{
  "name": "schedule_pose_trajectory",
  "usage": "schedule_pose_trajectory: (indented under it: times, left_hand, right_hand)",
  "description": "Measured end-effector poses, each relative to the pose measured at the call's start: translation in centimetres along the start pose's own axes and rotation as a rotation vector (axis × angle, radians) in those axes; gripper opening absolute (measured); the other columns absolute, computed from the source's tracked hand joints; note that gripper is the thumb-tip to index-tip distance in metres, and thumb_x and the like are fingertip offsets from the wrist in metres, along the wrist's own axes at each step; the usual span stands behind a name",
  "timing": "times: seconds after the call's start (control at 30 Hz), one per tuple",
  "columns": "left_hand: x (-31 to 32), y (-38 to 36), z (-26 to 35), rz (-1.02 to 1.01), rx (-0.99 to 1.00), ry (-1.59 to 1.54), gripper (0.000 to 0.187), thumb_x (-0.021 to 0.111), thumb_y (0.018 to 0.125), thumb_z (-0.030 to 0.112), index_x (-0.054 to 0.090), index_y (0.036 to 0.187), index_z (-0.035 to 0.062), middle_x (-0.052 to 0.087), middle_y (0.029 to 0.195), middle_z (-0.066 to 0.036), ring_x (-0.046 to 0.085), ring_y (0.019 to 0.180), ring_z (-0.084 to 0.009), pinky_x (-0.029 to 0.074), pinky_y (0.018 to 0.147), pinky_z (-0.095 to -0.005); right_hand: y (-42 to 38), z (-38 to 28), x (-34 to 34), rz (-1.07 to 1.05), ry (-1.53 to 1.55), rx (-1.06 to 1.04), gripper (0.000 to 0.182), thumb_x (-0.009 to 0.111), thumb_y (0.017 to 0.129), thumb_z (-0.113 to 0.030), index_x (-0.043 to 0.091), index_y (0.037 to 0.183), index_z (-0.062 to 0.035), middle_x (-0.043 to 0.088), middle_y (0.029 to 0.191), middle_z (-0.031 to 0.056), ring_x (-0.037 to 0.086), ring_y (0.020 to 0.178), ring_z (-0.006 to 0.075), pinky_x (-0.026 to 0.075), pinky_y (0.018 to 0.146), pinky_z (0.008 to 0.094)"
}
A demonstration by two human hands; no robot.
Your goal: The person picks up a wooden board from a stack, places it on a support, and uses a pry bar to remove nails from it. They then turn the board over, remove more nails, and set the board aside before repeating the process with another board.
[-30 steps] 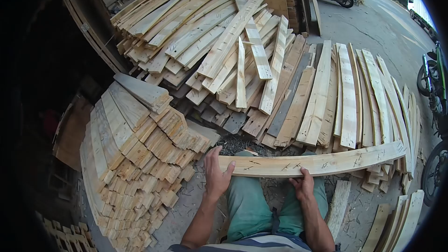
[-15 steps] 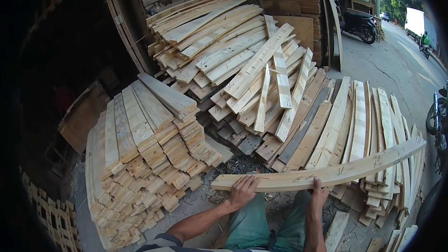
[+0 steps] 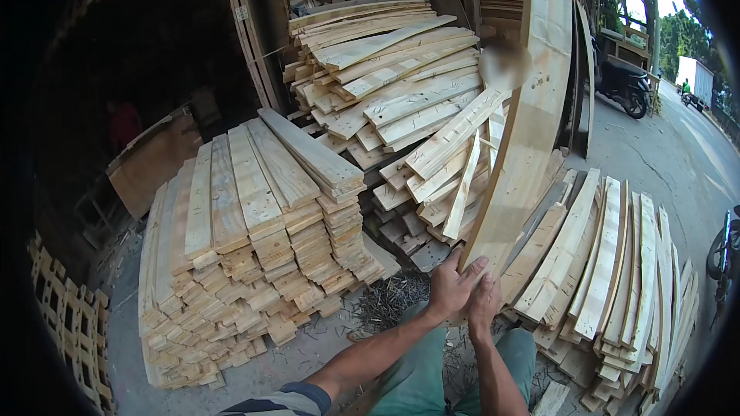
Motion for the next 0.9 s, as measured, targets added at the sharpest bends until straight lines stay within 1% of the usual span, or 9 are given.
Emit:
schedule_pose_trajectory:
  times: [0.1,0.2,0.3,0.43,0.5,0.57,0.73,0.77,0.9]
  left_hand:
    - [-1.9,3.4,-0.8,0.091,-0.018,-0.076,0.045,0.066,0.092,0.044,0.063,0.093,-0.0012,0.067,0.073,-0.017,0.068,0.066,-0.0289,0.051,0.06,-0.0394]
    - [-4.6,9.7,-1.6,0.179,-0.036,-0.096,0.048,0.065,0.092,0.045,0.066,0.091,-0.0031,0.069,0.077,-0.019,0.068,0.07,-0.0298,0.051,0.064,-0.04]
    - [-7.3,18.2,-2.3,0.236,-0.142,0.003,0.05,0.066,0.092,0.044,0.068,0.098,-0.0062,0.071,0.086,-0.017,0.068,0.077,-0.0238,0.052,0.071,-0.036]
    - [-12.1,28.9,-3.4,0.39,-0.319,0.148,0.058,0.064,0.089,0.05,0.068,0.098,-0.0067,0.07,0.1,-0.026,0.067,0.097,-0.0394,0.051,0.086,-0.045]
    - [-13.1,31.0,-6.4,0.354,-0.456,0.134,0.062,0.063,0.088,0.053,0.068,0.102,-0.0076,0.068,0.106,-0.027,0.066,0.101,-0.0399,0.051,0.089,-0.0445]
    - [-12.5,30.6,-12.6,0.334,-0.556,0.09,0.064,0.062,0.088,0.054,0.067,0.107,-0.0075,0.067,0.109,-0.027,0.066,0.104,-0.0399,0.051,0.091,-0.044]
    - [-8.5,18.7,-21.6,0.251,-0.636,0.168,0.068,0.06,0.088,0.058,0.065,0.111,-0.0065,0.067,0.11,-0.027,0.066,0.104,-0.0388,0.05,0.09,-0.0436]
    - [-7.5,16.4,-21.8,0.236,-0.652,0.182,0.066,0.061,0.089,0.055,0.064,0.113,-0.0065,0.068,0.109,-0.026,0.066,0.103,-0.0372,0.05,0.09,-0.0423]
    - [-1.6,5.3,-21.5,0.131,-0.608,0.189,0.064,0.058,0.092,0.053,0.062,0.116,-0.0061,0.068,0.106,-0.027,0.065,0.103,-0.0398,0.05,0.087,-0.0432]
  right_hand:
    - [2.4,-3.2,2.6,-0.019,-0.197,-0.041,0.053,0.044,0.103,-0.045,0.056,0.117,0.0044,0.064,0.092,0.0144,0.059,0.085,0.0207,0.048,0.076,0.0375]
    - [6.2,-8.3,7.0,0.003,-0.265,-0.245,0.055,0.056,0.096,-0.048,0.058,0.113,0.004,0.067,0.091,0.0225,0.065,0.081,0.0283,0.05,0.075,0.0413]
    - [12.3,-12.0,12.8,-0.126,-0.366,-0.18,0.063,0.056,0.093,-0.055,0.058,0.11,0.0064,0.067,0.093,0.0292,0.068,0.086,0.0381,0.051,0.078,0.0445]
    - [21.2,-15.4,21.1,-0.236,-0.571,-0.233,0.081,0.047,0.091,-0.067,0.059,0.105,0.0119,0.066,0.093,0.0328,0.067,0.089,0.0446,0.049,0.084,0.0492]
    - [25.7,-11.4,24.0,-0.321,-0.566,-0.204,0.085,0.044,0.091,-0.069,0.059,0.104,0.0134,0.065,0.091,0.0343,0.065,0.091,0.0481,0.048,0.087,0.0495]
    - [25.2,-8.0,26.8,-0.627,-0.681,-0.247,0.088,0.041,0.092,-0.07,0.058,0.103,0.0157,0.063,0.094,0.0379,0.063,0.096,0.0516,0.047,0.089,0.0507]
    - [16.8,0.3,18.7,-0.41,-0.681,-0.149,0.085,0.041,0.092,-0.068,0.052,0.106,0.015,0.059,0.096,0.0443,0.059,0.099,0.0564,0.045,0.087,0.0553]
    - [15.3,2.4,16.6,-0.398,-0.689,-0.087,0.085,0.041,0.091,-0.071,0.052,0.097,0.0132,0.059,0.091,0.0418,0.06,0.094,0.0541,0.044,0.085,0.0529]
    - [7.7,5.1,6.9,-0.364,-0.704,0.033,0.073,0.047,0.093,-0.061,0.049,0.102,0.0113,0.061,0.093,0.0388,0.063,0.091,0.0498,0.047,0.083,0.0504]
Point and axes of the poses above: each hand's wrist, its own y-axis towards the middle knuckle, its own x-axis out of the palm, z = x × y, the point moved 10 cm from there along y, towards the middle knuckle
